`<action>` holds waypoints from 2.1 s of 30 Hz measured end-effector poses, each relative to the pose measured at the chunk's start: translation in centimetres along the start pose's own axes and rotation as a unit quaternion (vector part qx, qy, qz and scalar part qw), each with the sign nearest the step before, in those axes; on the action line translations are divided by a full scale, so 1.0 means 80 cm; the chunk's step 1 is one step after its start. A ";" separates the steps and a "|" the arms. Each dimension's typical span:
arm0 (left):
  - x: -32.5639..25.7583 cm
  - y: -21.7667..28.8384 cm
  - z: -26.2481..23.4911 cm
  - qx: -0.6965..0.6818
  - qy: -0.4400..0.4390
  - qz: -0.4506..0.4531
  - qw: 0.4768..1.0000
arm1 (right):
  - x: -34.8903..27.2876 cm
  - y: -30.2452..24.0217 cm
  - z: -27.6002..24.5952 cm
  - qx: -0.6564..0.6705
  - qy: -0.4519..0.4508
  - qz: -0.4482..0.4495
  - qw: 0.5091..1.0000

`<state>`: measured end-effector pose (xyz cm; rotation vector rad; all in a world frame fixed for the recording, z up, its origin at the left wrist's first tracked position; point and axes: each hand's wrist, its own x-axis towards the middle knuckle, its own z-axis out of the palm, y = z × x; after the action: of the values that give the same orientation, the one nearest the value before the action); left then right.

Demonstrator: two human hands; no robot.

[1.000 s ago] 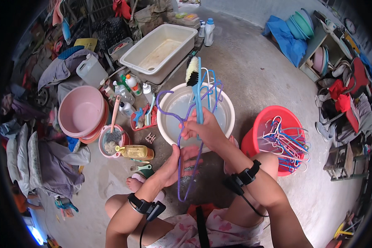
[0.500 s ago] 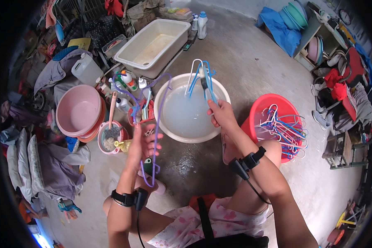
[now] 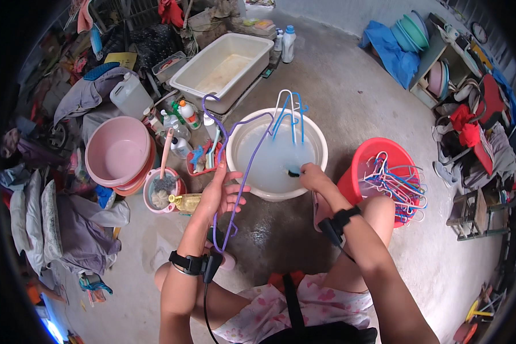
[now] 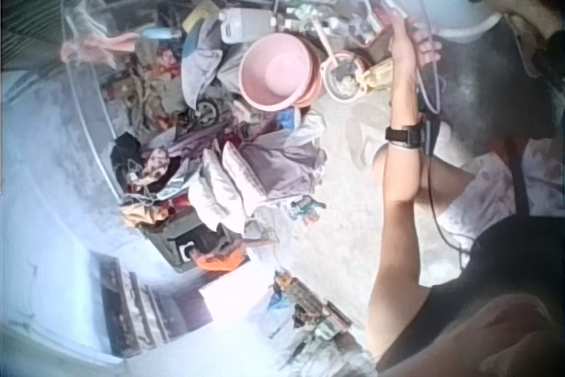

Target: The recorder is washing plastic clothes hangers in a bucket of soapy water using a blue brush.

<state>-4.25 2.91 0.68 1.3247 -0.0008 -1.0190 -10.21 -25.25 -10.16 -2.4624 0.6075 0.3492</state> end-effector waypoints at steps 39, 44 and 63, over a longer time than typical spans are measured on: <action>0.029 -0.001 0.004 0.006 -0.050 -0.027 0.998 | 0.003 0.008 0.017 -0.037 0.075 -0.003 0.996; 0.024 -0.002 -0.002 0.028 -0.025 -0.050 0.998 | -0.044 -0.010 -0.013 -0.028 0.046 -0.007 0.999; 0.042 -0.014 0.015 0.031 -0.095 -0.068 0.993 | -0.138 -0.121 -0.057 0.421 0.181 -0.204 0.865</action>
<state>-3.60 0.03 -1.63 1.2927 -0.0866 -1.2666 -14.47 -17.07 2.14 -1.7161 0.2646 -0.4780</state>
